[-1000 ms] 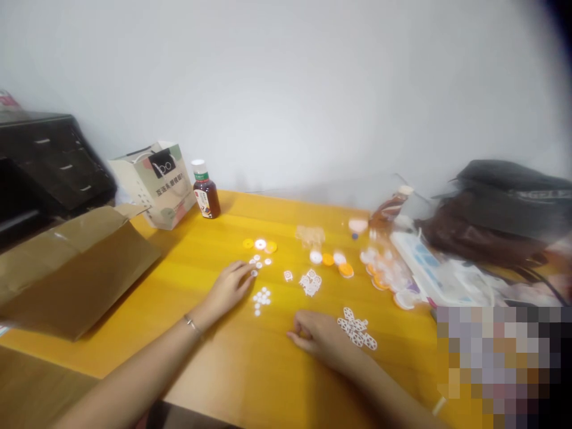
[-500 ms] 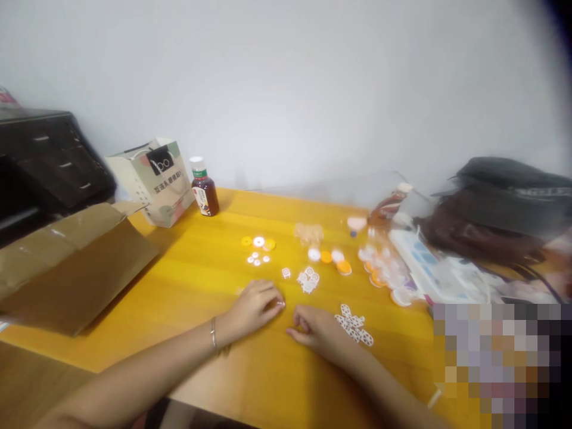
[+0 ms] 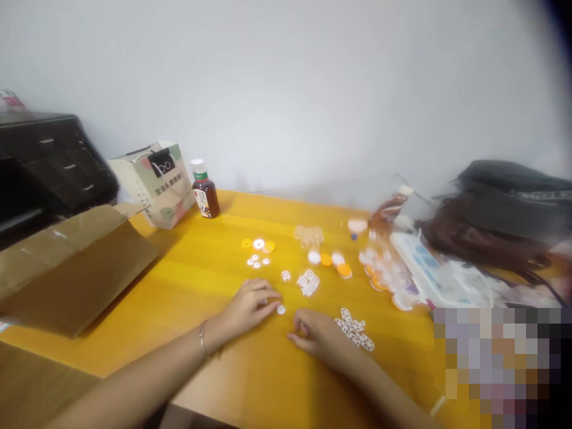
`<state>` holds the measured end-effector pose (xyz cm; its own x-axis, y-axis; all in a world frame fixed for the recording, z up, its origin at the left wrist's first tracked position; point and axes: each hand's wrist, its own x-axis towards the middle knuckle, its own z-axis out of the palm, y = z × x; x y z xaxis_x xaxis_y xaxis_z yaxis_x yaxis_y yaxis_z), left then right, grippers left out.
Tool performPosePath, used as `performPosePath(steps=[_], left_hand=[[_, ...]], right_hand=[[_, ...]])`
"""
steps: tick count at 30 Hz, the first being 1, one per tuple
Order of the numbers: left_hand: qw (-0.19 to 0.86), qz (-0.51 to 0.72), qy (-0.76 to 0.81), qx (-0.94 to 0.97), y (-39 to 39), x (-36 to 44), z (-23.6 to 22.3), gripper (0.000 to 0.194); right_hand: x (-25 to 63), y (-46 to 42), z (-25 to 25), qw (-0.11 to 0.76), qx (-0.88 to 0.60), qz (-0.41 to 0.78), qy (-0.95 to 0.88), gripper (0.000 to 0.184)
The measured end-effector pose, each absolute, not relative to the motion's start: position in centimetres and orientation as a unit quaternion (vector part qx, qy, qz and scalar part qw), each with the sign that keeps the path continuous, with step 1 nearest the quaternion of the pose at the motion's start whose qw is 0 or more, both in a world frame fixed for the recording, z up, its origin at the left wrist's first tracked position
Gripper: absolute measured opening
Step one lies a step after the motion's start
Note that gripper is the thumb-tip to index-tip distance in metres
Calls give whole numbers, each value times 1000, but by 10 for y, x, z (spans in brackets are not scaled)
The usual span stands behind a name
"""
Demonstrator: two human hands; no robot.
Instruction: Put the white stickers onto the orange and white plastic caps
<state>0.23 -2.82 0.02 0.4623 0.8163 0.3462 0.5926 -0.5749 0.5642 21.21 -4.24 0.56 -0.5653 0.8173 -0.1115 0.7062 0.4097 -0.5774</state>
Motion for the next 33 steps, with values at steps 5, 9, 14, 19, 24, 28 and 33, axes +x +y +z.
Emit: performPosePath(steps=[5,9,14,19,24,28,33], left_hand=[[141,424,481,754,-9,-34,12,19],[109,443,551,698,21,-65,8,22],[118,349,555,746,62,-83,-8,38],[126,325,557,754,85,-82,-21,43],[125,335,566,743,86,-81,-22,30],[104,375,575,720,73,-76,-12,29],[158,414,448,776,28,-44,7,26]], right_hand=[[214,-42,5,89,-458,303,-831,11],[215,-42,5,93,-453,308,-831,11],[215,-42,8,88,-456,317,-827,11],[214,-42,11,82,-462,329,-820,11],[214,-42,11,86,-463,332,-817,10],[215,-42,12,89,-462,333,-817,9],[215,-41,10,90,-460,342,-815,9]])
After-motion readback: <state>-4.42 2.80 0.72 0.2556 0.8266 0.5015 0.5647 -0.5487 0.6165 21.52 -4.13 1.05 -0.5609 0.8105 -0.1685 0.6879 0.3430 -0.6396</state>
